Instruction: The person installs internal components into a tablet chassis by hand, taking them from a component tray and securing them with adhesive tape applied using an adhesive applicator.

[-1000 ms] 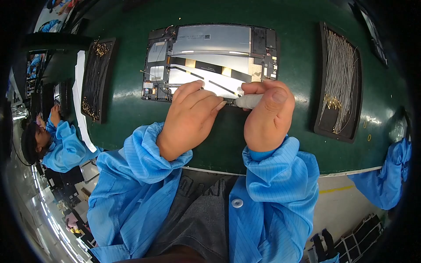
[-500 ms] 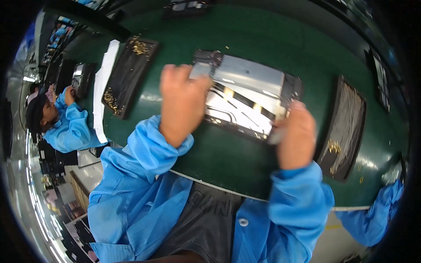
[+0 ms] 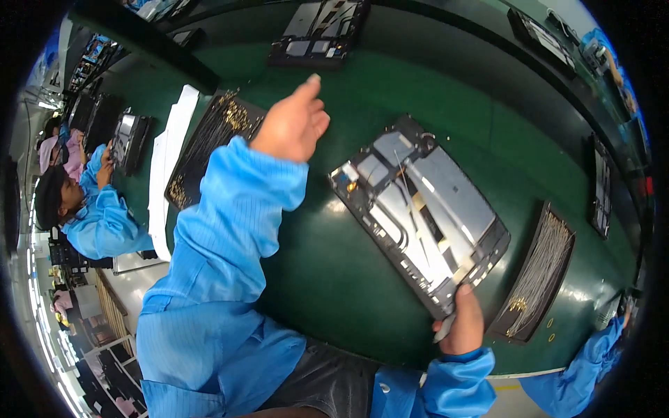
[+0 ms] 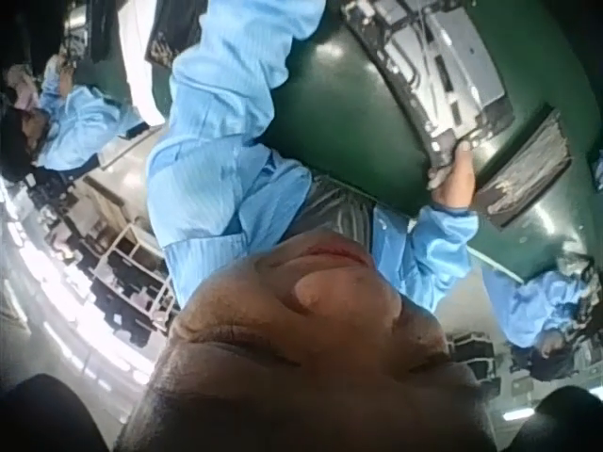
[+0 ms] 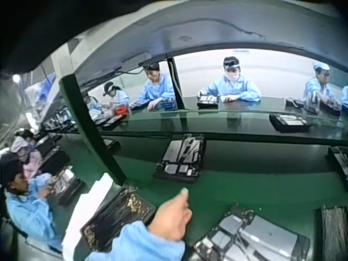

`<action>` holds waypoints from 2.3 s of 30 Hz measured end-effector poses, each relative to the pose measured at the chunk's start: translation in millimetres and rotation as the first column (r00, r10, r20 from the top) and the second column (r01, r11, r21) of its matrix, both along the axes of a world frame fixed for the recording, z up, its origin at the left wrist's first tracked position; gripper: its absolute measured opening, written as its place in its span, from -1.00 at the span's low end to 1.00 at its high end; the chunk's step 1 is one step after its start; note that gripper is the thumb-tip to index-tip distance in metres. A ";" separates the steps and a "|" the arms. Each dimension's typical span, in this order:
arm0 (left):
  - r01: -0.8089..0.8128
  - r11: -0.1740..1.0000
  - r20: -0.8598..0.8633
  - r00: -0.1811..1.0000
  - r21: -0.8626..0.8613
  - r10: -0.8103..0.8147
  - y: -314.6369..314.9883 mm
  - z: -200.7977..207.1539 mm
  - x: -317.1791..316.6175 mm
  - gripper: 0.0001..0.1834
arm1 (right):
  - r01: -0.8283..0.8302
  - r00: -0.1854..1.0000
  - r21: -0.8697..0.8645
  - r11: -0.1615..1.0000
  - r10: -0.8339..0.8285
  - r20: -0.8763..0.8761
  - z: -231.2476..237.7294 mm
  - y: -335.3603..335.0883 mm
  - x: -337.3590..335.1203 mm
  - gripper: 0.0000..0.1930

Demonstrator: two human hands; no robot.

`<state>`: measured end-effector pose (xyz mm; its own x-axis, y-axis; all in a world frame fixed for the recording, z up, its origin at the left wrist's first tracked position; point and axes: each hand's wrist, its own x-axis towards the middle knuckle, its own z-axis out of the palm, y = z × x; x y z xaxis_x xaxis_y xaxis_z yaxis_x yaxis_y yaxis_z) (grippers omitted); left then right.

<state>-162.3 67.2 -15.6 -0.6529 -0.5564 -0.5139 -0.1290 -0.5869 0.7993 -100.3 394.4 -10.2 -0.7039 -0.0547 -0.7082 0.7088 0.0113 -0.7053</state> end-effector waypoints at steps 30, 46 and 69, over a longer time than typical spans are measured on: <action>-0.472 0.881 -0.267 0.847 0.020 0.460 -86.1 -9.8 -78.4 -0.72 | -0.085 0.996 -0.061 0.995 0.083 -0.044 -3.4 -11.2 -17.3 -0.60; 0.065 0.990 -0.368 0.924 -0.124 -0.107 -3.3 100.8 111.9 -0.66 | -0.746 0.663 -0.129 0.654 0.747 -0.044 -11.1 -76.3 -4.8 -0.44; 0.527 0.129 0.527 0.734 -0.840 0.428 -59.7 1.9 134.3 -0.72 | -0.778 0.482 -0.481 0.405 0.875 -0.042 -15.3 -53.5 74.0 -0.45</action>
